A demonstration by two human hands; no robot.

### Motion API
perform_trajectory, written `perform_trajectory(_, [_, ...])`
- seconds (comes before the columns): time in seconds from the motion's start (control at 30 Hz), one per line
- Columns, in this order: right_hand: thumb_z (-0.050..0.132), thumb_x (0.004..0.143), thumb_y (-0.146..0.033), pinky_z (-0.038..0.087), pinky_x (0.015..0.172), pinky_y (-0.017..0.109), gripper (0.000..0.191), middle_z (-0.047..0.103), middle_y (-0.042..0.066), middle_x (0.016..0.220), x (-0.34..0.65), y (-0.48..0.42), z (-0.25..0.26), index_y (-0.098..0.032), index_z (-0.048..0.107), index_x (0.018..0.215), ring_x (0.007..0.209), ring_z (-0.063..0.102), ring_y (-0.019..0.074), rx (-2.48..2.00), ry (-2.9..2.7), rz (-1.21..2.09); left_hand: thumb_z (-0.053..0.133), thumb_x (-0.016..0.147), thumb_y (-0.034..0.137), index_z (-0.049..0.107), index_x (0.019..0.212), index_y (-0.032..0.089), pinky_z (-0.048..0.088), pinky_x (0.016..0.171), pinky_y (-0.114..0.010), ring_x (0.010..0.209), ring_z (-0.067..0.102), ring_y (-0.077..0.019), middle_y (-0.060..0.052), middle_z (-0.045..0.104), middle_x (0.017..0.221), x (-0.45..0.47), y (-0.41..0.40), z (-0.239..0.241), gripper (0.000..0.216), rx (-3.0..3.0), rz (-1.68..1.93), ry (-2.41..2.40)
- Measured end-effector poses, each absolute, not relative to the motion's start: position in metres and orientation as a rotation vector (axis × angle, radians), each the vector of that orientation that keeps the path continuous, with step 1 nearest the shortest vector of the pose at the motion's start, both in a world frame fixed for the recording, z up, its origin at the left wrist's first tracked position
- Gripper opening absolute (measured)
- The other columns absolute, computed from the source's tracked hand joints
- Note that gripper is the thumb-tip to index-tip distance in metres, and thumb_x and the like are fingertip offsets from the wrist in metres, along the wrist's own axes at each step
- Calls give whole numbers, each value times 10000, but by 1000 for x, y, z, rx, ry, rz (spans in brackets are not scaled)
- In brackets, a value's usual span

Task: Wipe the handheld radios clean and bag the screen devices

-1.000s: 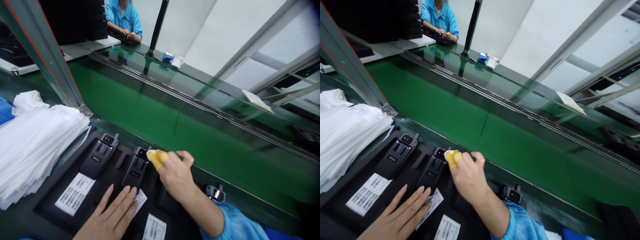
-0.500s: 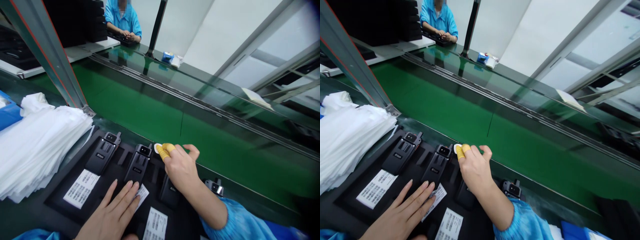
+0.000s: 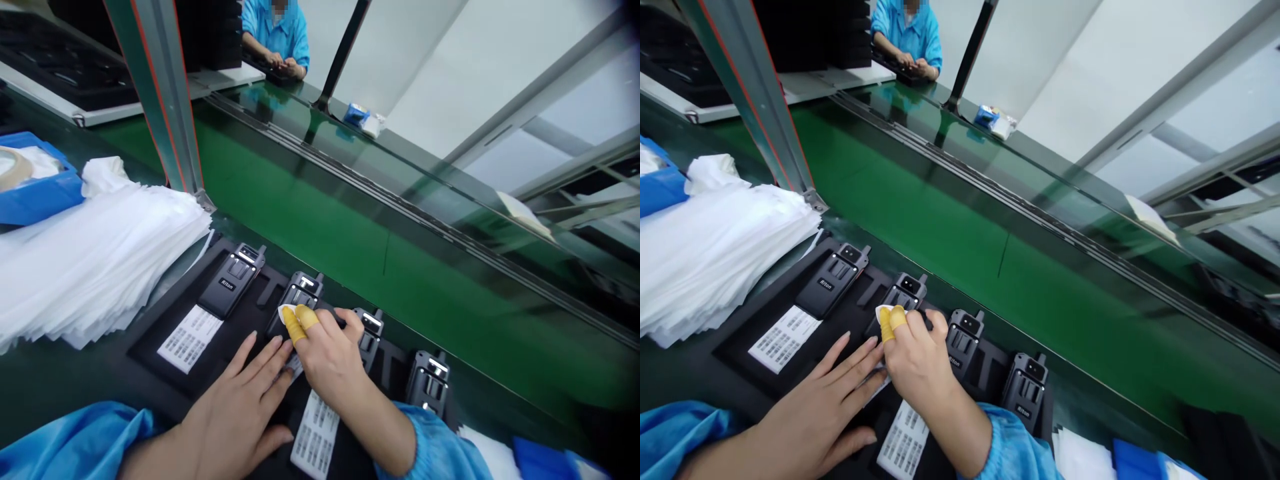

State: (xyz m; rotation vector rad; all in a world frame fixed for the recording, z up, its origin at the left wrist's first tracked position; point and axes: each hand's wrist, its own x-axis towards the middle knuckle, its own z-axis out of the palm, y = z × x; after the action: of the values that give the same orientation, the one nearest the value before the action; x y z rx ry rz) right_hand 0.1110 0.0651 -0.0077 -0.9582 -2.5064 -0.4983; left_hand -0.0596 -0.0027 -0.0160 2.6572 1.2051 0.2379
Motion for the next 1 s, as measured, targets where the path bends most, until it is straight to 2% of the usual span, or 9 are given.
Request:
perform_trajectory(0.1, [477,814,-87,218,895,408,202,628,30,856,121,60,-9,-194,649,812,810,473,171,-1003,-2549,-505,561,845,446,520,1280,163,210,1104,-521,1319,377,-290,-145,440,1412,-59,-3,-16,520,2621,254,1205])
perform_trajectory(0.23, [468,803,-67,218,895,411,245,616,30,816,126,55,-12,-197,605,648,782,469,167,-1050,-2531,-504,536,862,430,529,1266,149,186,1117,-504,1331,358,-277,-149,419,1426,-59,-4,-20,492,2581,313,1215])
perform_trajectory(0.37, [502,816,-105,220,872,402,182,615,27,872,111,60,-11,-205,650,778,783,474,162,-1035,-2536,-503,545,852,451,518,1276,159,182,1122,-498,1343,337,-275,-134,420,1430,-59,-5,-22,515,2588,309,1212])
perform_trajectory(0.43, [508,828,-123,219,869,398,173,619,19,897,107,63,-10,-207,653,783,791,477,155,-1002,-2557,-476,554,846,457,516,1279,165,183,1120,-508,1345,332,-278,-130,428,1425,-59,-4,-21,523,2601,286,1203])
perform_trajectory(0.63, [447,844,-85,218,891,399,246,652,10,893,129,62,-9,-209,660,839,802,494,150,-944,-2603,-423,573,839,430,532,1265,155,233,1092,-542,1330,355,-297,-159,403,1432,-59,0,-14,509,2593,189,1194])
perform_trajectory(0.77, [453,821,-54,219,893,393,269,655,23,950,134,62,-9,-205,665,893,800,505,145,-977,-2546,-469,554,853,427,543,1253,168,213,1108,-515,1342,338,-283,-142,378,1452,-59,-2,-16,477,2568,227,1197])
perform_trajectory(0.9, [503,826,-114,211,895,397,189,632,16,878,118,66,-8,-213,659,789,807,486,154,-947,-2580,-494,522,866,458,540,1259,160,197,1112,-511,1338,344,-283,-144,414,1431,-59,-3,-19,494,2604,253,1207])
perform_trajectory(1.0, [488,833,-121,218,886,388,231,607,4,797,108,68,-6,-213,625,672,773,453,146,-935,-2566,-510,526,861,466,538,1261,157,179,1112,-518,1315,383,-288,-147,456,1400,-59,-2,-20,506,2671,267,1197])
